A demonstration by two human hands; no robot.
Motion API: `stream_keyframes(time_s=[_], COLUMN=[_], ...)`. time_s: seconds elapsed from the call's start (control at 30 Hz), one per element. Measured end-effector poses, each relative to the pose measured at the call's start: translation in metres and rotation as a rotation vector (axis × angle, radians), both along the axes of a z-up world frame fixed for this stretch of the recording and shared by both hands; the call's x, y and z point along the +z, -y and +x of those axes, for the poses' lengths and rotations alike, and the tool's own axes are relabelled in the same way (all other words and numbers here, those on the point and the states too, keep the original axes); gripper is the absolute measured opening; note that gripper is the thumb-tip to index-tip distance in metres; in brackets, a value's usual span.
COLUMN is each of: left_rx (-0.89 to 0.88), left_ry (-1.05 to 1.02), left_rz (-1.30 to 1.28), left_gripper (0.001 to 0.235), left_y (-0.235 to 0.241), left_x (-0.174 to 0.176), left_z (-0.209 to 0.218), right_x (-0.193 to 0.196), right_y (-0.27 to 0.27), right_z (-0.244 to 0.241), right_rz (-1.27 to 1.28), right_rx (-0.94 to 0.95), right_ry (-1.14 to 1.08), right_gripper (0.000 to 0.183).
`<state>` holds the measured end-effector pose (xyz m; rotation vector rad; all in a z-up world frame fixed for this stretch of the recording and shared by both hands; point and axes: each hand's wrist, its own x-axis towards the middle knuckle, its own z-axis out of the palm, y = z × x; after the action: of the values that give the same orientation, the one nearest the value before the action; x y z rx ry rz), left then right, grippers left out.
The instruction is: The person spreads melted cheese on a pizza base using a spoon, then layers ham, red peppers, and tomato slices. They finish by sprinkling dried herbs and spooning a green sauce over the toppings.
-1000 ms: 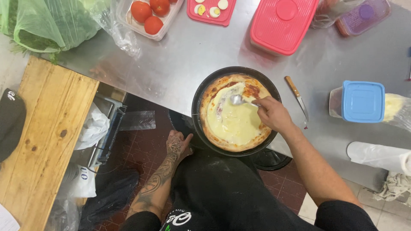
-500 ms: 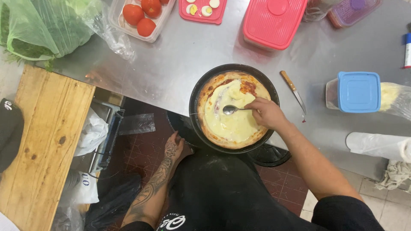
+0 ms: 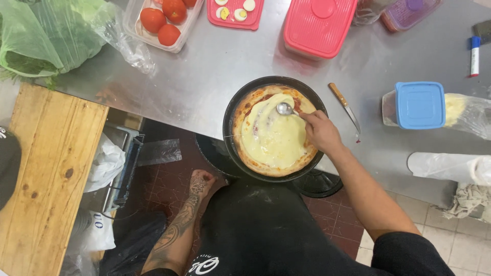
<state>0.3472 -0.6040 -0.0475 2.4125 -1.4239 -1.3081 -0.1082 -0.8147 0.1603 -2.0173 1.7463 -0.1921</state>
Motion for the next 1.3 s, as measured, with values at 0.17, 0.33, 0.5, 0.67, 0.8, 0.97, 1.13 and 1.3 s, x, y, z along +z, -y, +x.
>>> stream_keyframes(time_s=[0.17, 0.33, 0.5, 0.67, 0.8, 0.97, 1.13, 1.3], left_rx=[0.049, 0.074, 0.037, 0.084, 0.089, 0.040, 0.008, 0.065], left_ry=[-0.045, -0.049, -0.033, -0.067, -0.042, -0.040, -0.025, -0.027], left_rz=[-0.048, -0.012, 0.009, -0.013, 0.006, 0.037, 0.053, 0.031], left_gripper=[0.036, 0.042, 0.048, 0.048, 0.050, 0.049, 0.049, 0.045], left_y=[0.016, 0.020, 0.018, 0.008, -0.003, -0.008, 0.000, -0.004], left_x=[0.021, 0.029, 0.029, 0.025, 0.029, 0.019, 0.021, 0.021], left_z=[-0.005, -0.004, -0.004, 0.006, 0.006, 0.007, 0.006, 0.003], right_x=[0.004, 0.042, -0.010, 0.026, 0.086, 0.035, 0.032, 0.044], right_y=[-0.010, -0.015, -0.004, -0.051, -0.061, -0.038, -0.015, -0.021], right_z=[-0.029, -0.025, -0.013, -0.052, -0.044, -0.051, -0.074, -0.066], right_rz=[0.080, 0.152, 0.038, 0.103, 0.136, 0.092, -0.078, 0.074], right_rx=[-0.086, -0.146, -0.133, -0.145, -0.179, 0.108, 0.038, -0.030], right_ry=[-0.062, -0.077, -0.108, -0.117, 0.037, -0.077, -0.109, 0.125], right_gripper=[0.039, 0.040, 0.040, 0.038, 0.036, 0.031, 0.034, 0.033])
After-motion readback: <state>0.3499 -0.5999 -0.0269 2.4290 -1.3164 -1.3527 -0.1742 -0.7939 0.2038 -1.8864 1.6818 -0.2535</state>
